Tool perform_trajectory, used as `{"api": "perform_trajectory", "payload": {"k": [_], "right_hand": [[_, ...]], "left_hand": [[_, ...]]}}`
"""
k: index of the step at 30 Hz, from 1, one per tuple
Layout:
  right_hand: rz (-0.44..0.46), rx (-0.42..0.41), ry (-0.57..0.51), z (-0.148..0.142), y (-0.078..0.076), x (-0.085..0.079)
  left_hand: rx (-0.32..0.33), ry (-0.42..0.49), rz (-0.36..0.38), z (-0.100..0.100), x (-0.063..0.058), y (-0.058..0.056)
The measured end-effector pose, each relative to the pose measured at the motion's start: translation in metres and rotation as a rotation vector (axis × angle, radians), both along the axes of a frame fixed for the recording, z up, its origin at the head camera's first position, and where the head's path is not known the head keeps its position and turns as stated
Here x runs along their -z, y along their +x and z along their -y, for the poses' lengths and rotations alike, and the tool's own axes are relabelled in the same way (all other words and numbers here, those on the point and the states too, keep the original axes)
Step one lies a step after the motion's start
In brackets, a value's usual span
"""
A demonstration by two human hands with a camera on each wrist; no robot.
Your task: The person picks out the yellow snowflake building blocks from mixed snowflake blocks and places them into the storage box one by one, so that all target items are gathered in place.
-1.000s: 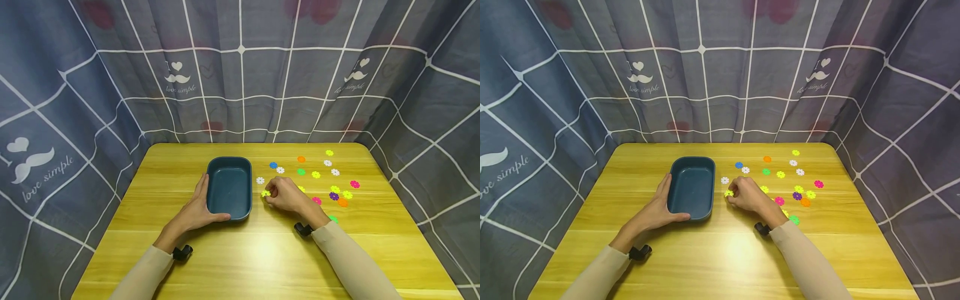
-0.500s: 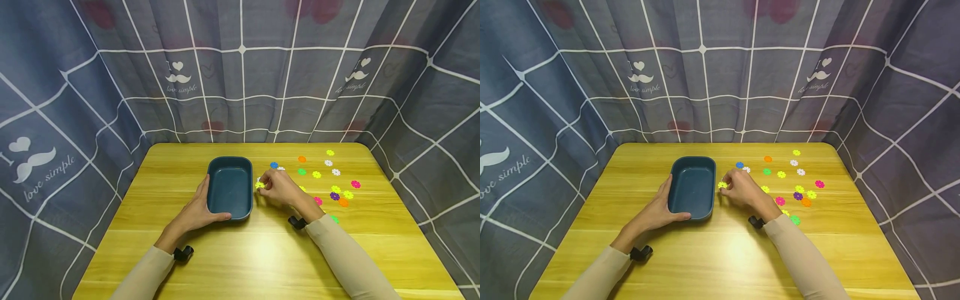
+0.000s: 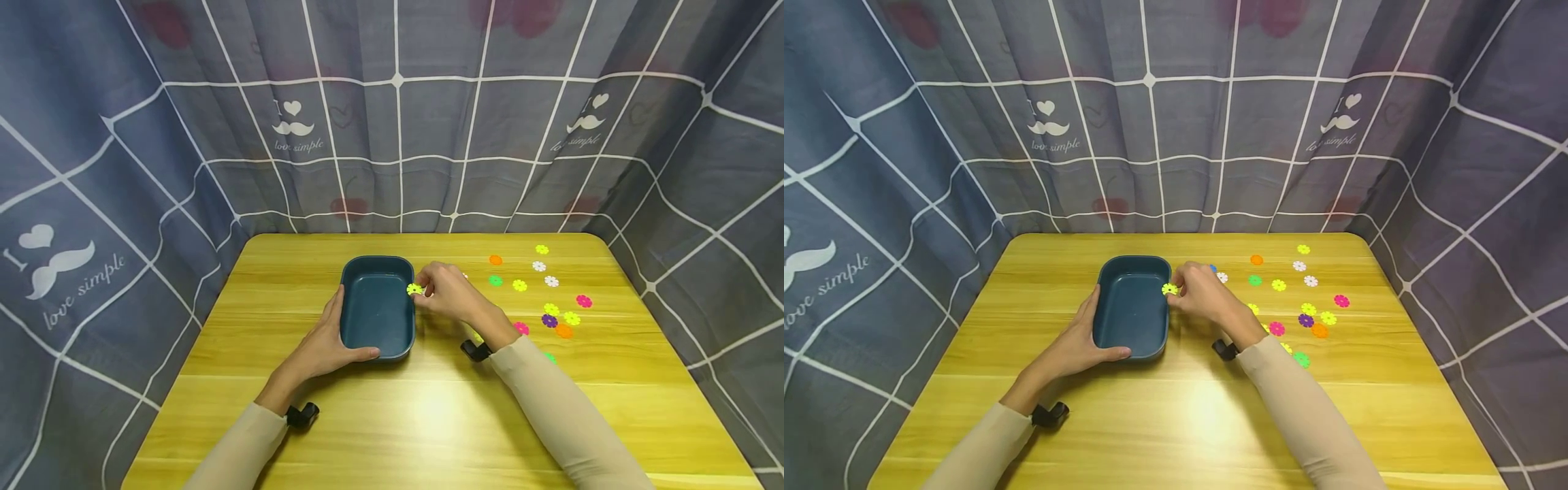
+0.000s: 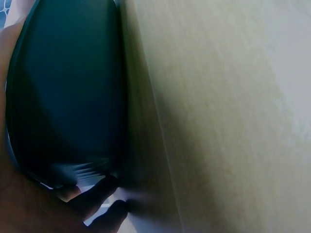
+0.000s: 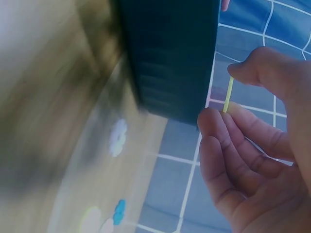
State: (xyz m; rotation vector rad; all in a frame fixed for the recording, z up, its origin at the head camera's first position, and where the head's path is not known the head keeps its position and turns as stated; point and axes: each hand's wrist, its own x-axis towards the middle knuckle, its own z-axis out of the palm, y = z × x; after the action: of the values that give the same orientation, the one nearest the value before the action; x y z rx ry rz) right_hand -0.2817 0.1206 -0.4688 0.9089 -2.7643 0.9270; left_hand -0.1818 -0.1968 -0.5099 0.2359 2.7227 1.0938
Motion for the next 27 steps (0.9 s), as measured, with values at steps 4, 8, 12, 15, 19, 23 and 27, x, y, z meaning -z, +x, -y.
{"api": "perform_trajectory", "payload": {"k": [4, 8, 12, 15, 19, 23, 27], "right_hand": [[0.003, -0.017, 0.014, 0.007, -0.003, -0.005], [0.016, -0.035, 0.026, 0.014, -0.007, -0.009], [0.020, -0.048, 0.043, 0.020, -0.012, -0.010], [0.025, -0.060, 0.052, 0.025, -0.016, -0.010], [0.040, -0.074, 0.049, 0.032, -0.019, -0.010], [0.057, -0.085, 0.045, 0.039, -0.022, -0.011], [0.057, -0.098, 0.059, 0.047, -0.026, -0.013]], "left_hand": [[0.000, 0.010, 0.008, 0.000, 0.000, 0.000], [0.002, 0.017, 0.006, 0.000, 0.000, 0.000], [0.003, 0.021, 0.007, -0.001, 0.000, 0.000], [0.003, 0.018, 0.009, -0.002, 0.000, 0.000], [0.001, 0.025, 0.009, -0.003, 0.000, 0.001], [0.000, 0.035, 0.010, -0.004, 0.000, 0.002], [-0.001, 0.036, 0.010, -0.006, 0.000, 0.003]]}}
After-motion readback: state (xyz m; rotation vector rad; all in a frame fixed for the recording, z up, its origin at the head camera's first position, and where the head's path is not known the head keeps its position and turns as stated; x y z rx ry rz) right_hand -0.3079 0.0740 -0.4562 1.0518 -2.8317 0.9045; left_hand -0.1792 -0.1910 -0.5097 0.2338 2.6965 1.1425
